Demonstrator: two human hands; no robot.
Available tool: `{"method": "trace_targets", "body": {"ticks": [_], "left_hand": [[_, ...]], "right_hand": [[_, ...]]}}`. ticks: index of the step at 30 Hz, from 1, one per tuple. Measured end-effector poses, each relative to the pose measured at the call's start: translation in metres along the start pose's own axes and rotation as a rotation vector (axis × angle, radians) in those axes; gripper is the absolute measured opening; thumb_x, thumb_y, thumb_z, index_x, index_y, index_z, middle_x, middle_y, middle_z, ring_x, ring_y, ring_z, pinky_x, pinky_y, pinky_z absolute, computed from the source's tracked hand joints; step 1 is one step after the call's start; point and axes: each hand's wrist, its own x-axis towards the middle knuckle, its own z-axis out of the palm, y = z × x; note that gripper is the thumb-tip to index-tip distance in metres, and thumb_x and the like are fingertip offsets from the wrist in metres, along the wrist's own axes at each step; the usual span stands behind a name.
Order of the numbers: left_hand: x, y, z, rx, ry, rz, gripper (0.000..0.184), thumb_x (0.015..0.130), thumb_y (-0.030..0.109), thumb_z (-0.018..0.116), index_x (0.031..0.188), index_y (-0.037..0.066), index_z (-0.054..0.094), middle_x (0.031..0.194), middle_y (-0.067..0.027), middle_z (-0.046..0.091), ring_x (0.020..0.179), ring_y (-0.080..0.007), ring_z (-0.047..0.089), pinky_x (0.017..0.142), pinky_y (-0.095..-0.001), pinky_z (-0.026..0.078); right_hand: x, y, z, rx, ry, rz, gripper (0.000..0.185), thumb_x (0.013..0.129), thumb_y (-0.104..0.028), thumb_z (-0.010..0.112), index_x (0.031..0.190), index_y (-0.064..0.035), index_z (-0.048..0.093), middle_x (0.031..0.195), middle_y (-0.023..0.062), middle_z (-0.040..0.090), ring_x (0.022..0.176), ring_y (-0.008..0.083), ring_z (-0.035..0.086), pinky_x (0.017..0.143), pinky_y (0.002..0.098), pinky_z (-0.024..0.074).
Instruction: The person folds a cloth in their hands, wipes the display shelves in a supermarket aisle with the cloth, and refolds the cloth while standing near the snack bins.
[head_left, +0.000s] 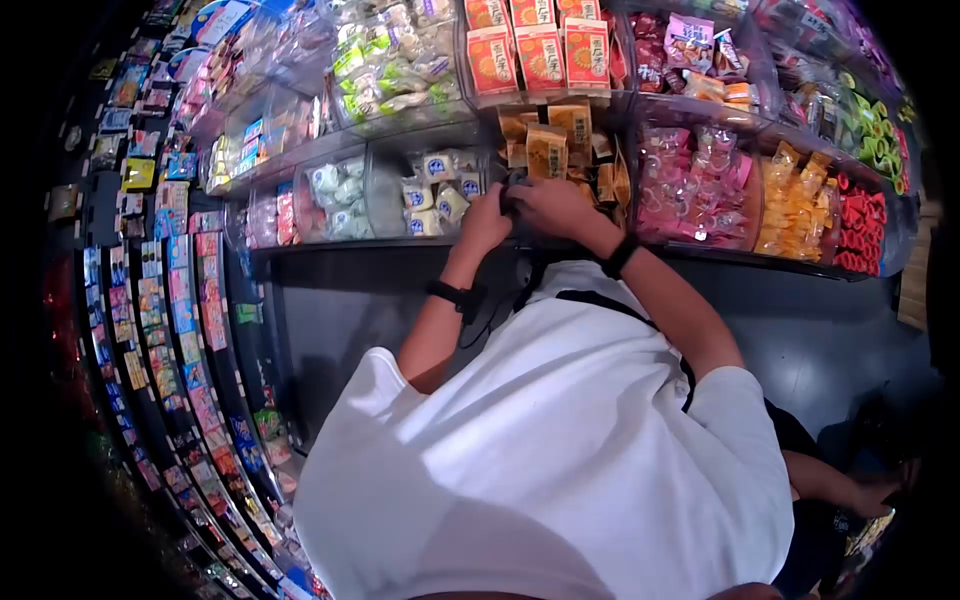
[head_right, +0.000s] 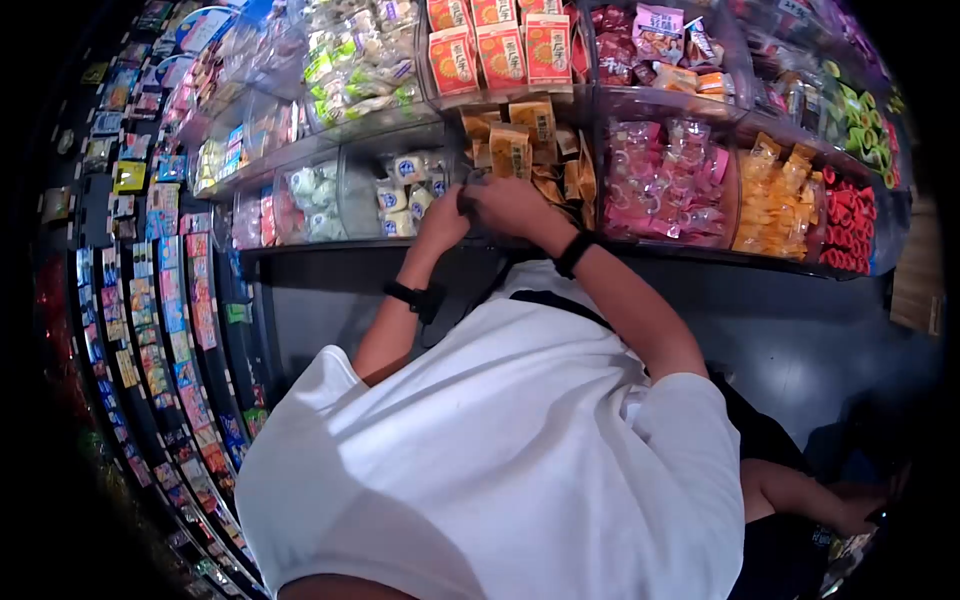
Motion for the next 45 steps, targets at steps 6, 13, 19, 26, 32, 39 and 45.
{"method": "trace_targets", "body": {"ticks": [6, 13, 19, 26, 32, 39, 45], "left_hand": [[0.003, 0.056, 0.053, -0.13, -0.244, 0.336, 0.028, 0.086, 0.019, 0.059, 0.108, 0.002, 0.06, 0.094, -0.0237, 0.065, 0.092, -0.041, 0.063, 0.08, -0.0475, 0.05], [0.069, 0.118, 0.098, -0.233, -0.224, 0.455, 0.031, 0.086, 0.022, 0.061, 0.108, 0.001, 0.058, 0.096, -0.0246, 0.064, 0.094, -0.0424, 0.062, 0.08, -0.0485, 0.05], [0.098, 0.118, 0.125, -0.091, -0.295, 0.511, 0.041, 0.078, 0.012, 0.059, 0.117, -0.001, 0.057, 0.095, -0.0261, 0.066, 0.088, -0.0461, 0.063, 0.078, -0.0494, 0.051], [0.07, 0.145, 0.0, -0.405, -0.357, 0.646, 0.032, 0.091, 0.018, 0.065, 0.12, 0.007, 0.063, 0.102, -0.0117, 0.068, 0.085, -0.0185, 0.065, 0.075, -0.0315, 0.052], [0.008, 0.173, -0.231, -1.124, 0.322, 1.31, 0.045, 0.095, 0.039, 0.053, 0.126, 0.007, 0.056, 0.103, -0.0104, 0.065, 0.088, -0.0196, 0.059, 0.093, -0.0434, 0.042], [-0.09, 0.194, -0.273, -0.961, 0.455, 1.63, 0.043, 0.093, 0.039, 0.053, 0.122, 0.008, 0.056, 0.102, -0.0099, 0.065, 0.089, -0.0202, 0.059, 0.092, -0.043, 0.042], [-0.094, 0.187, -0.265, -0.91, 0.52, 1.652, 0.041, 0.092, 0.038, 0.053, 0.12, 0.009, 0.057, 0.102, -0.0095, 0.064, 0.09, -0.0206, 0.058, 0.091, -0.0427, 0.041]], "right_hand": [[-0.1, 0.036, -0.028, 0.116, 0.16, 0.22, 0.033, 0.088, -0.019, 0.062, 0.12, -0.0104, 0.059, 0.108, 0.016, 0.063, 0.097, 0.0377, 0.062, 0.08, 0.0448, 0.0514], [-0.11, 0.084, -0.048, -0.057, 0.449, 0.505, 0.034, 0.087, -0.014, 0.062, 0.121, -0.0069, 0.062, 0.118, 0.0212, 0.062, 0.107, 0.0406, 0.059, 0.092, 0.0462, 0.0472], [-0.098, 0.092, -0.03, -0.185, 0.294, 0.634, 0.042, 0.084, -0.008, 0.063, 0.125, -0.006, 0.057, 0.106, 0.028, 0.063, 0.095, 0.0459, 0.061, 0.078, 0.0532, 0.0505], [-0.109, 0.12, -0.011, -0.261, 0.204, 0.675, 0.031, 0.091, -0.018, 0.055, 0.121, -0.0101, 0.06, 0.104, 0.0256, 0.063, 0.091, 0.0427, 0.065, 0.077, 0.0499, 0.0534], [-0.06, 0.111, -0.035, -0.414, 0.155, 0.621, 0.033, 0.087, -0.01, 0.056, 0.12, -0.008, 0.059, 0.103, 0.0233, 0.062, 0.093, 0.0435, 0.063, 0.078, 0.0506, 0.0543], [-0.023, 0.132, -0.039, -0.546, 0.154, 0.678, 0.025, 0.083, -0.008, 0.061, 0.108, -0.0075, 0.064, 0.104, 0.0191, 0.064, 0.102, 0.0364, 0.063, 0.077, 0.047, 0.0571], [-0.03, 0.125, -0.035, -0.546, 0.103, 0.764, 0.026, 0.079, -0.009, 0.063, 0.105, -0.0088, 0.065, 0.102, 0.0197, 0.065, 0.095, 0.0364, 0.066, 0.081, 0.0494, 0.054]]}}
